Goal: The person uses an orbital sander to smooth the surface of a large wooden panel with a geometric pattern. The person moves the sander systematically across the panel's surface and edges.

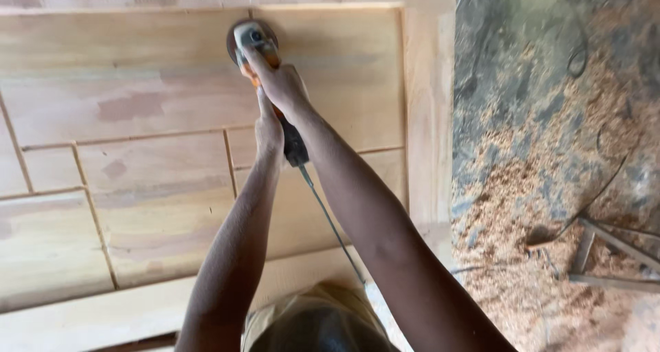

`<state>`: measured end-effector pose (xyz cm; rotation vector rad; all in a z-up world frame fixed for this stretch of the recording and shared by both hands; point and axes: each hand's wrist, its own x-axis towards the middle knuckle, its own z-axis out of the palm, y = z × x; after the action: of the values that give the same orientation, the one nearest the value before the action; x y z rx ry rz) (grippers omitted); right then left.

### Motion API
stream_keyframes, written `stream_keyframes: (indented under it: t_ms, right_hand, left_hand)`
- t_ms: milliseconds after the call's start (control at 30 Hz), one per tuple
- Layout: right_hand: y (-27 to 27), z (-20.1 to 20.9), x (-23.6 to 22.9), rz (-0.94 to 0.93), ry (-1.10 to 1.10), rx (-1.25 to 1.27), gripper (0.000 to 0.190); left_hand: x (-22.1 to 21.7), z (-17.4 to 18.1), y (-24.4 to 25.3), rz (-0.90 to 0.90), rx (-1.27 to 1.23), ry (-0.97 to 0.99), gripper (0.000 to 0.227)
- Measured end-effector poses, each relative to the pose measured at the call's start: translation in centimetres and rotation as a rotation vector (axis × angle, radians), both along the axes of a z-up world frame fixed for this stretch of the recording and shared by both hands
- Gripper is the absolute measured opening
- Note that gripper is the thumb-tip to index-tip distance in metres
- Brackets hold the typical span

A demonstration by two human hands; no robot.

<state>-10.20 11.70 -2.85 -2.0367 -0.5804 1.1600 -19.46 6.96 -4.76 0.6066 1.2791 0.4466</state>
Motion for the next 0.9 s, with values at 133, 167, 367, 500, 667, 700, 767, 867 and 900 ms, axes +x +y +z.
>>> stream_keyframes:
  t_ms: [133, 167, 367, 500, 667, 700, 767, 867, 900]
  right_hand:
    - [-0.3, -0.1, 3.0, -0.105, 0.005, 0.087, 0.081]
    - [-1.0, -0.3, 4.2, -0.087, 0.009, 0.038, 0.083]
    - [-5.3, 2.5, 12.1, -0.138, 0.047, -0.013, 0.092]
    - [-7.7, 4.0, 15.2, -0.23, 0.039, -0.095, 0.089]
    - [-6.4, 2.5, 14.9, -0.277, 0.073, -0.048, 0.084]
    - [-5.8, 1.6, 13.3, -0.236, 0.106, -0.012, 0.085]
    - [-3.8, -0.3, 9.9, -0.177, 0.073, 0.013, 0.088]
    - [0.1, -2.0, 4.7, -0.081, -0.119, -0.013, 0.09]
    - [0.7, -1.8, 4.1, -0.048, -0.093, -0.012, 0.089]
  left_hand:
    - [3.0, -0.7, -0.7, 0.028, -0.107, -0.173, 0.093]
    - [4.2, -1.3, -1.3, 0.012, -0.109, -0.139, 0.095]
    - [12.7, -1.8, -4.0, -0.279, 0.22, 0.065, 0.095]
    - [16.3, -1.6, -5.9, -0.351, 0.052, 0.008, 0.095]
    - [14.9, -2.6, -4.7, -0.371, 0.096, 0.048, 0.097]
    - [13.3, -2.7, -4.2, -0.337, 0.189, 0.062, 0.094]
    - [10.1, -2.7, -3.1, -0.187, 0.118, 0.022, 0.094]
    - [4.6, -1.5, -1.0, 0.003, -0.072, -0.07, 0.097]
    - [3.7, -0.7, -0.4, 0.052, -0.077, -0.137, 0.092]
